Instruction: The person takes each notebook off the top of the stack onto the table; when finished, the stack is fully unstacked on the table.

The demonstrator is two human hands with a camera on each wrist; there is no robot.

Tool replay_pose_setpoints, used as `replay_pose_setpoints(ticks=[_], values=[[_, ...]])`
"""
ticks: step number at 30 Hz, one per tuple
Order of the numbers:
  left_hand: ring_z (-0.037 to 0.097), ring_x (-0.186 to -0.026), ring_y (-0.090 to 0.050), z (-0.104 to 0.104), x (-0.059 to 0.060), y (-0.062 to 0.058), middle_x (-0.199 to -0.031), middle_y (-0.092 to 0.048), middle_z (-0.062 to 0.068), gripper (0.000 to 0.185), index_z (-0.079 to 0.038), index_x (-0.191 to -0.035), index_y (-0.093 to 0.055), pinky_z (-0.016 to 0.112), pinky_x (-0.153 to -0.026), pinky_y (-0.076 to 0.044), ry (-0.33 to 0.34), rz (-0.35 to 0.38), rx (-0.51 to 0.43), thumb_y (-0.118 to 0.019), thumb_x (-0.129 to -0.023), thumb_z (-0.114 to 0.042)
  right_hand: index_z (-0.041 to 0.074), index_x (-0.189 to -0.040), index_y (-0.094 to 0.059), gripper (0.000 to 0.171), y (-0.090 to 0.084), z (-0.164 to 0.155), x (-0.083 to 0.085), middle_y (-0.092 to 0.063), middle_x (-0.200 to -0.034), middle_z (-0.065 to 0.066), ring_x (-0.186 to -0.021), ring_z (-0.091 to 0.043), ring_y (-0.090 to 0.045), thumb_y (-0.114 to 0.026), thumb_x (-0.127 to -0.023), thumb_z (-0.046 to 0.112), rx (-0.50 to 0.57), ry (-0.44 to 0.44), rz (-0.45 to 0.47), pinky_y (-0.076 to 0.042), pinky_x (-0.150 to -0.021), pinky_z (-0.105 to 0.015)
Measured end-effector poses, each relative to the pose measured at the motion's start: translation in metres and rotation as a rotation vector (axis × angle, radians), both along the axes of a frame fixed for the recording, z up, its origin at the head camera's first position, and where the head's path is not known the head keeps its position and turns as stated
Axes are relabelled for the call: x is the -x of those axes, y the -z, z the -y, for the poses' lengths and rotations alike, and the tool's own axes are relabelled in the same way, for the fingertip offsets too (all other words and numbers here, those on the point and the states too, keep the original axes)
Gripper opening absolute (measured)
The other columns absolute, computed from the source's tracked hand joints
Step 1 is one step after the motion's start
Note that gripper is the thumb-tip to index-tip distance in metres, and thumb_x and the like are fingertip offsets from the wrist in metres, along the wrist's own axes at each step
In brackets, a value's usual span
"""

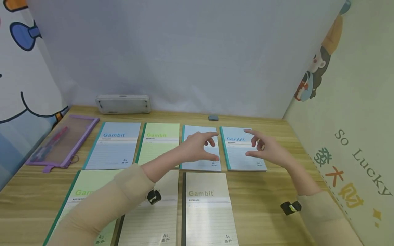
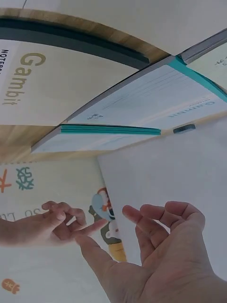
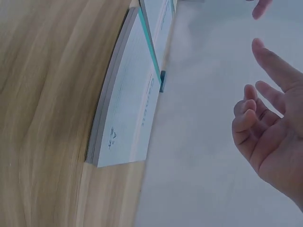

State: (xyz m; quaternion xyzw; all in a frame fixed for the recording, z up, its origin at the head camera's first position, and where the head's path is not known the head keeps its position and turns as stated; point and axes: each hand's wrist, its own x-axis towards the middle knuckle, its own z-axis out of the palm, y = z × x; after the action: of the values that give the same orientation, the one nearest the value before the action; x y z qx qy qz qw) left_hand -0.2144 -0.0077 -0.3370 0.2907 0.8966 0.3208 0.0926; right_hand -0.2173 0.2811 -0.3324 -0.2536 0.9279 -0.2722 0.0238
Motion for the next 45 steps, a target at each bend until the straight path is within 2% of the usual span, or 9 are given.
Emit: replay_pose_setpoints(ticks=[3, 8, 11, 14, 19, 25, 30, 38, 45], values=[[0.023, -0.112, -0.054, -0.009, 0.010, 0.005, -0.118, -0.063, -0.003, 0.082, -0.015, -0.146, -0.036, 0.047, -0.098, -0.037, 0.011, 0.022, -0.019, -0.076, -0.078, -0.039, 0.006, -0.142, -0.040, 0.073, 0.003, -0.009, 0.011, -0.051, -0.089, -0.006, -0.067, -0.017, -0.047, -0.076, -0.080, 0.022, 0.017, 0.021, -0.009, -0.040, -0.057, -0.023], [0.024, -0.118, -0.051, -0.025, 0.026, 0.023, -0.130, -0.057, 0.002, 0.085, -0.015, -0.148, -0.033, 0.052, -0.102, -0.031, 0.035, 0.040, -0.020, -0.074, -0.079, -0.042, 0.004, -0.143, -0.038, 0.072, 0.014, -0.026, 0.027, -0.054, -0.098, -0.015, -0.078, -0.021, -0.052, -0.074, -0.083, 0.022, 0.020, 0.084, 0.003, -0.041, -0.058, -0.023], [0.024, -0.120, -0.049, -0.032, 0.036, 0.034, -0.134, -0.055, 0.004, 0.085, -0.016, -0.148, -0.032, 0.053, -0.103, -0.028, 0.029, 0.043, -0.015, -0.074, -0.079, -0.043, 0.006, -0.143, -0.038, 0.071, 0.022, -0.035, 0.035, -0.055, -0.107, -0.019, -0.089, -0.026, -0.056, -0.073, -0.084, 0.024, 0.025, 0.124, 0.026, -0.047, -0.064, -0.027], [0.026, -0.125, -0.044, -0.037, 0.045, 0.043, -0.137, -0.052, 0.004, 0.085, -0.017, -0.147, -0.033, 0.055, -0.106, -0.024, 0.006, 0.055, -0.011, -0.075, -0.079, -0.041, 0.005, -0.143, -0.038, 0.071, 0.031, -0.041, 0.041, -0.055, -0.115, -0.021, -0.100, -0.032, -0.055, -0.073, -0.084, 0.025, 0.034, 0.149, 0.058, -0.050, -0.075, -0.037], [0.029, -0.134, -0.034, -0.044, 0.060, 0.059, -0.141, -0.047, 0.004, 0.088, -0.018, -0.148, -0.030, 0.058, -0.111, -0.016, -0.011, 0.069, 0.019, -0.076, -0.077, -0.043, 0.004, -0.145, -0.033, 0.074, 0.050, -0.049, 0.049, -0.047, -0.132, -0.024, -0.118, -0.041, -0.046, -0.071, -0.085, 0.026, 0.021, 0.170, 0.142, -0.045, -0.092, -0.053], [0.029, -0.138, -0.030, -0.051, 0.074, 0.078, -0.149, -0.038, 0.006, 0.092, -0.015, -0.150, -0.026, 0.054, -0.112, -0.020, 0.041, 0.048, 0.099, -0.075, -0.077, -0.045, 0.006, -0.147, -0.030, 0.077, 0.064, -0.057, 0.055, -0.029, -0.149, -0.024, -0.134, -0.047, -0.027, -0.071, -0.085, 0.026, -0.037, 0.224, 0.222, -0.028, -0.105, -0.060], [0.028, -0.143, -0.019, -0.054, 0.079, 0.085, -0.154, -0.027, 0.005, 0.097, -0.016, -0.151, -0.021, 0.047, -0.115, -0.017, 0.053, 0.038, 0.165, -0.074, -0.077, -0.050, 0.004, -0.147, -0.031, 0.077, 0.072, -0.061, 0.059, -0.025, -0.151, -0.026, -0.137, -0.046, -0.024, -0.071, -0.085, 0.029, -0.104, 0.203, 0.217, -0.022, -0.109, -0.057], [0.027, -0.145, -0.015, -0.054, 0.079, 0.087, -0.154, -0.028, 0.004, 0.093, -0.019, -0.150, -0.027, 0.045, -0.116, -0.014, 0.048, 0.053, 0.222, -0.071, -0.077, -0.054, 0.007, -0.147, -0.032, 0.077, 0.079, -0.064, 0.061, -0.025, -0.151, -0.023, -0.139, -0.044, -0.020, -0.071, -0.085, 0.031, -0.067, 0.173, 0.246, -0.018, -0.110, -0.058], [0.027, -0.145, -0.013, -0.056, 0.078, 0.085, -0.155, -0.027, 0.004, 0.092, -0.023, -0.150, -0.026, 0.047, -0.115, -0.014, 0.054, 0.070, 0.213, -0.071, -0.076, -0.055, 0.009, -0.148, -0.030, 0.074, 0.073, -0.064, 0.059, -0.024, -0.152, -0.022, -0.140, -0.042, -0.019, -0.068, -0.087, 0.028, -0.035, 0.185, 0.274, -0.018, -0.110, -0.058]])
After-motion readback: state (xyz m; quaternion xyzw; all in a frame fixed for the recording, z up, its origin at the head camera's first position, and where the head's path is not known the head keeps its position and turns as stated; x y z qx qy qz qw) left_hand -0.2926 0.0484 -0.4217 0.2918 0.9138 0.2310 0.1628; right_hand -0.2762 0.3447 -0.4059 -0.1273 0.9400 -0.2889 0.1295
